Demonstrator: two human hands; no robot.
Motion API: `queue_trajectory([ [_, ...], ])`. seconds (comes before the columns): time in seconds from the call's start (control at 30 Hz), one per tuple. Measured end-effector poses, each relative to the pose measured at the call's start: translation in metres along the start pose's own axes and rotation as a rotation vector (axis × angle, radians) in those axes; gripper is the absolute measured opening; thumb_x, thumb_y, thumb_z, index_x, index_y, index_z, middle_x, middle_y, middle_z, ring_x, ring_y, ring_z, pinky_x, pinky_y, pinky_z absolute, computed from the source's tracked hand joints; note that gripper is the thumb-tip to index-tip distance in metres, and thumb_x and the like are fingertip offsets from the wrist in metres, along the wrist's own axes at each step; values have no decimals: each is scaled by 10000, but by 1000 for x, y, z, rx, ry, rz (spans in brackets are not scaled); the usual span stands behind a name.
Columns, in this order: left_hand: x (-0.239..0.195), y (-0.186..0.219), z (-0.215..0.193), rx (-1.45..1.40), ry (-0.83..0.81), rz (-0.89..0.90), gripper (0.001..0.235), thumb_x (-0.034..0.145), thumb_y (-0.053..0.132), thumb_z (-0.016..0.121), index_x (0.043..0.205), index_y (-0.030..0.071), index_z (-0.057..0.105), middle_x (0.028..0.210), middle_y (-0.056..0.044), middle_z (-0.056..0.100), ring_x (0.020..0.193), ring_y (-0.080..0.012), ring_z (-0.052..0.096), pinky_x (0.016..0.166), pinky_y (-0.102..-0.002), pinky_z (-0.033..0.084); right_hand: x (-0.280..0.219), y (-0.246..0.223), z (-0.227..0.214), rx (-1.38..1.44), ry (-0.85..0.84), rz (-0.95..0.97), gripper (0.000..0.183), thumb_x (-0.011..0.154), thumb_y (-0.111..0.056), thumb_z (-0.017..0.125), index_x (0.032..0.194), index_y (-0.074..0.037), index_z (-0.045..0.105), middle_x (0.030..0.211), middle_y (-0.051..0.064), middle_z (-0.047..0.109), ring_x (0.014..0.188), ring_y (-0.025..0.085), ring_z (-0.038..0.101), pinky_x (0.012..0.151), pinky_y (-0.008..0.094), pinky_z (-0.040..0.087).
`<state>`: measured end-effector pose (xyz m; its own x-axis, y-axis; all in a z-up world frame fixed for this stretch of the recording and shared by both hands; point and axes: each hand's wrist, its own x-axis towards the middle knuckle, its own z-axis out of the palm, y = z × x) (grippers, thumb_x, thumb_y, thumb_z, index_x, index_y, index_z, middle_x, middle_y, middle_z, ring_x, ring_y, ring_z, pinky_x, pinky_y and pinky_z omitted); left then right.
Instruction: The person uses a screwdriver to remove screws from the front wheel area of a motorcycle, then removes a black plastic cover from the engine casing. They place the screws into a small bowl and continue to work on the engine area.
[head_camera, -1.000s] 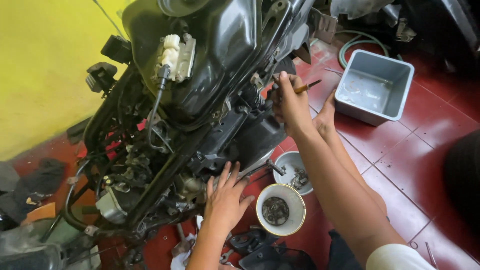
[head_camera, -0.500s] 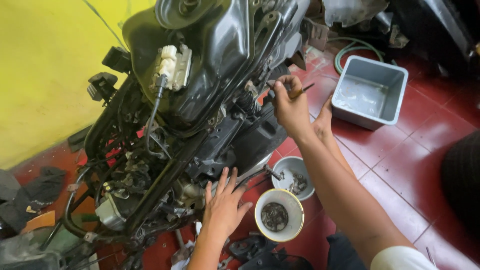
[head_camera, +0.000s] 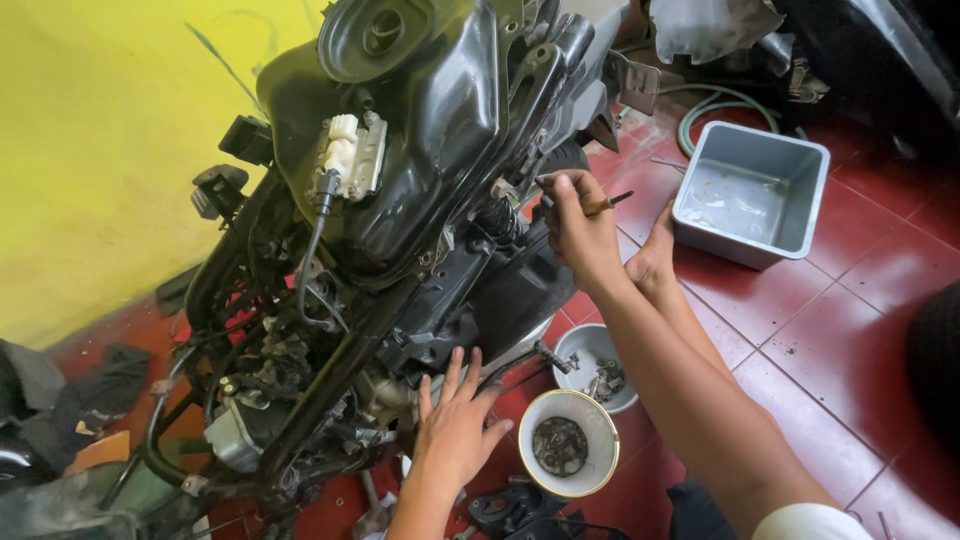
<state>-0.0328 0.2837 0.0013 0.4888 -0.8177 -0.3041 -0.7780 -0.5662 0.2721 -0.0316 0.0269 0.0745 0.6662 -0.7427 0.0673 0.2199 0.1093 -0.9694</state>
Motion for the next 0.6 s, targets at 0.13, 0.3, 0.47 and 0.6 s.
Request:
queue_trajectory([
  [0.13, -1, 1, -2, -2, -22, -11, 425, 969, 442, 631, 1339, 233, 617, 1722, -46, 88, 1590, -280, -86, 1212, -678, 40, 2, -9, 1, 252, -23, 286, 394, 1020, -541, 434, 1090, -178, 572, 688, -4, 351, 469, 67, 216, 396, 218, 116],
  [0.3, -2, 3, -5, -15, -22, -9, 424, 964, 424, 648, 1343, 236, 617, 1720, -52, 89, 1588, -294, -91, 1206, -694, 47, 8, 0, 6, 514, -68, 367, 438, 963, -641, 473, 841, -221, 449, 650, -74, 229, 461, 38, 116, 341, 202, 70],
  [0.47, -3, -1, 1, -7, 4, 13, 421, 958, 420, 648, 1332, 229, 622, 1717, -60, 104, 1586, -298, -74, 1197, -698, 55, -6, -7, 18, 354, -14, 240, 529, 948, -640, 450, 695, -201, 300, 605, -31, 200, 418, 79, 140, 356, 255, 59],
  [0.6, 0, -3, 7, 9, 43, 25, 434, 946, 426, 671, 1324, 217, 627, 1712, -78, 112, 1583, -299, -70, 1189, -719, 63, -3, -6, 10, 12, -47, 44, 543, 1005, -573, 426, 676, -154, 322, 549, 38, 329, 345, 139, 292, 289, 282, 204],
])
